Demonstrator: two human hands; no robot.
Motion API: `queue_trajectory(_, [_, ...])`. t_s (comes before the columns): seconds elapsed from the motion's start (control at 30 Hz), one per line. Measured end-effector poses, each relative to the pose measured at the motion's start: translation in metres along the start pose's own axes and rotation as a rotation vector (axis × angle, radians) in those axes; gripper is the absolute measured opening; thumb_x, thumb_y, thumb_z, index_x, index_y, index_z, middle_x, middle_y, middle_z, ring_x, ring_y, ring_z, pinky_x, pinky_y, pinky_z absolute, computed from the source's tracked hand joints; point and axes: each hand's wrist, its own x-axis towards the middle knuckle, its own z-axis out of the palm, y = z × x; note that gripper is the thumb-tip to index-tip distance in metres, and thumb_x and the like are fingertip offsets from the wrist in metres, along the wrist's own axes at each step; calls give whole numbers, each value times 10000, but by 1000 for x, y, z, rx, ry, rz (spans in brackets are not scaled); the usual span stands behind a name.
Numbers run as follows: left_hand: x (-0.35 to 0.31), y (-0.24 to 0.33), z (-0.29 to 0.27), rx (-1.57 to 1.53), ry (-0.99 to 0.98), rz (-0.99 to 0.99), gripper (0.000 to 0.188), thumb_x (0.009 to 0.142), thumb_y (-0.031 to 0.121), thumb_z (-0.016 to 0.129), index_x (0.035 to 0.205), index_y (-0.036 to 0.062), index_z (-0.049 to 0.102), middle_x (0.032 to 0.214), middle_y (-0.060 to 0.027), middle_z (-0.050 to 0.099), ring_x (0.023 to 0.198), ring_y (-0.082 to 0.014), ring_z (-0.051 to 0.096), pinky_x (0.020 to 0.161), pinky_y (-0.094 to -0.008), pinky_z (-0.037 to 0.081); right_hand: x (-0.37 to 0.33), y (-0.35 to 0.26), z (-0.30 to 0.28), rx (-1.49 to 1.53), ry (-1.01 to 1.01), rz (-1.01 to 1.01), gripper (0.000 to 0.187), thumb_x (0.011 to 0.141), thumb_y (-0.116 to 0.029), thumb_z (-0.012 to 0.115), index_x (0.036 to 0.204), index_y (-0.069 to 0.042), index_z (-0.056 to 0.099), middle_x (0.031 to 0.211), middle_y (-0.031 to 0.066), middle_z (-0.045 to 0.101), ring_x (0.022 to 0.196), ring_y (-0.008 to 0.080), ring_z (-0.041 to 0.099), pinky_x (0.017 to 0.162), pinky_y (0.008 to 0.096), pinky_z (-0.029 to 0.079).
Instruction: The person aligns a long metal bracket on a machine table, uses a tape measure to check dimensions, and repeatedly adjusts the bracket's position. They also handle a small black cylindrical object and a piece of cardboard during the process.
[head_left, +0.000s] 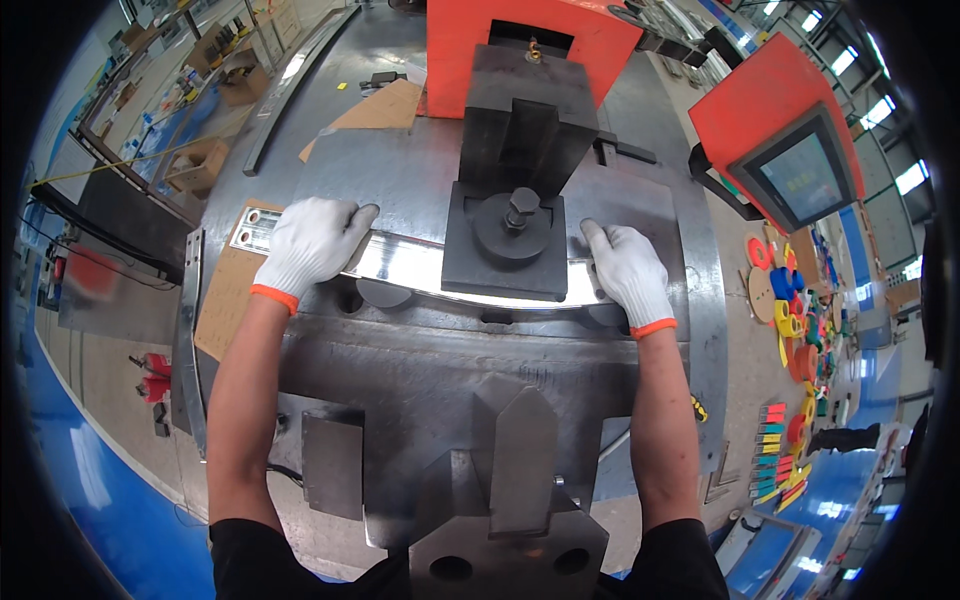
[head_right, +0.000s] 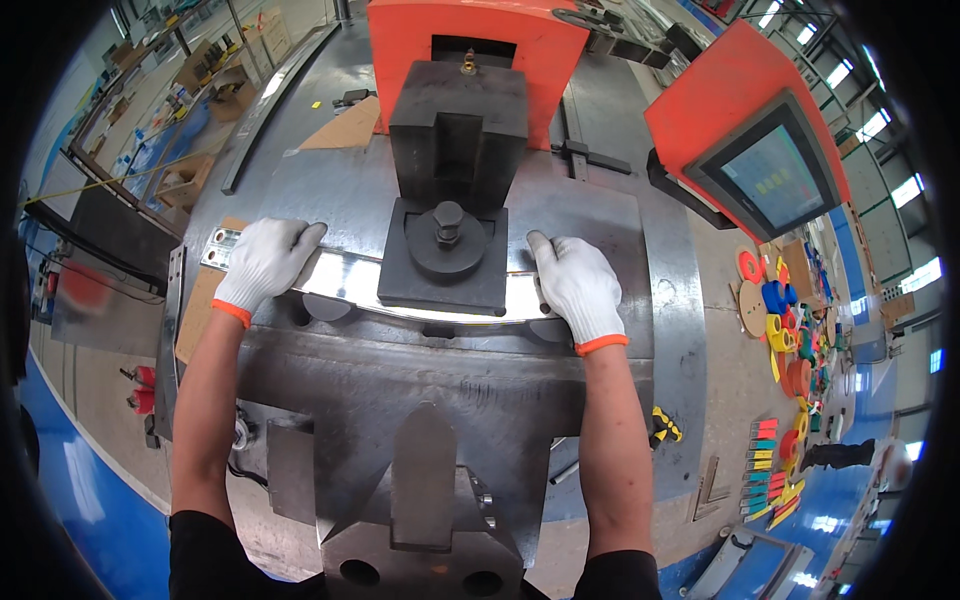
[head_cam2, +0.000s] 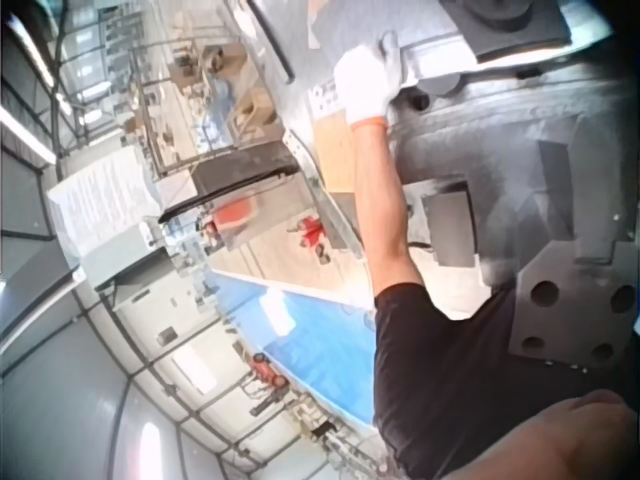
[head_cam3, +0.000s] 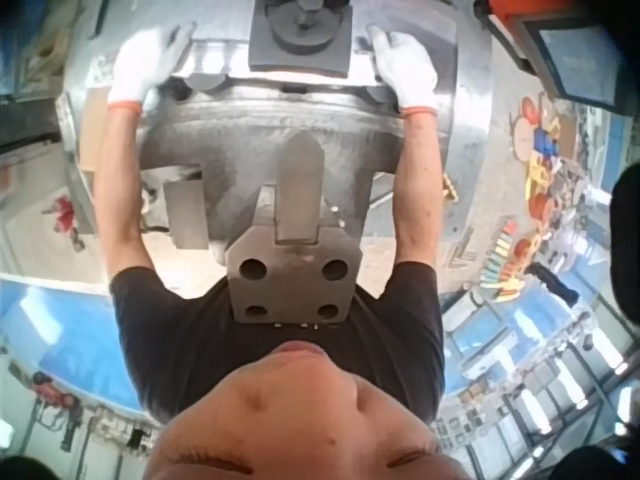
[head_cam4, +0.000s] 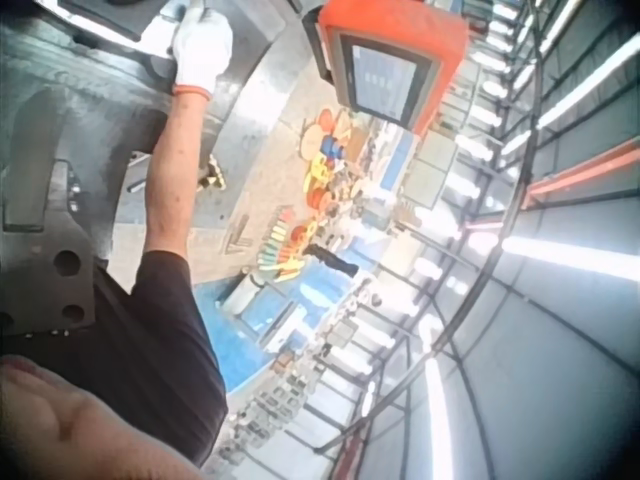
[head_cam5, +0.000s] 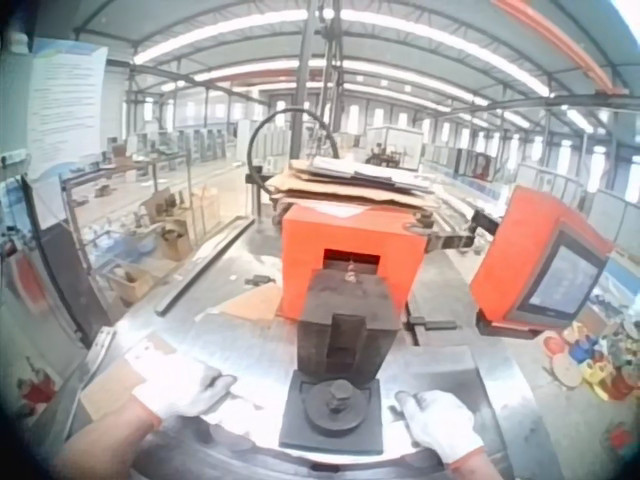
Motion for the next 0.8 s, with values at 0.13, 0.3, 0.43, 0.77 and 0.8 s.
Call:
queue_trajectory(0.13, [0,1,2,3,2,2,538,1056,484,553,829,52,780,768,-224,715,787,-441,709,767,-547,552,-3,1,-3,18,4,-10,686,1051,-614,459,872,-24,759,700,145,722,807,339,760,827,452,553])
queue_trajectory(0.3, [0,4,-3,-6,-28,-21,539,1056,487,552,838,53,785,772,-222,718,790,-441,712,776,-541,559,-5,-3,-9,84,-72,35,683,1049,-620,468,880,-26,758,678,103,717,713,272,759,790,418,551])
queue_trajectory(0.43, [2,7,-3,-22,-17,-5,519,1060,463,561,830,46,767,769,-230,708,781,-446,701,756,-540,543,-2,0,-9,70,-45,25,674,1044,-619,481,892,-25,761,689,105,718,674,256,753,775,408,554])
queue_trajectory(0.77, [-1,-3,-5,-56,-114,-33,537,1069,485,528,914,44,793,836,-256,738,851,-462,736,836,-556,572,1,6,7,254,5,-102,581,1080,-494,510,994,43,712,620,107,610,480,228,639,543,399,518])
queue_trajectory(0.8, [-3,-7,-3,-42,-103,-47,570,1068,508,513,877,48,790,823,-255,734,838,-462,734,827,-556,577,5,8,10,252,-5,-131,580,1082,-494,513,1009,44,716,681,129,629,554,252,647,602,406,515])
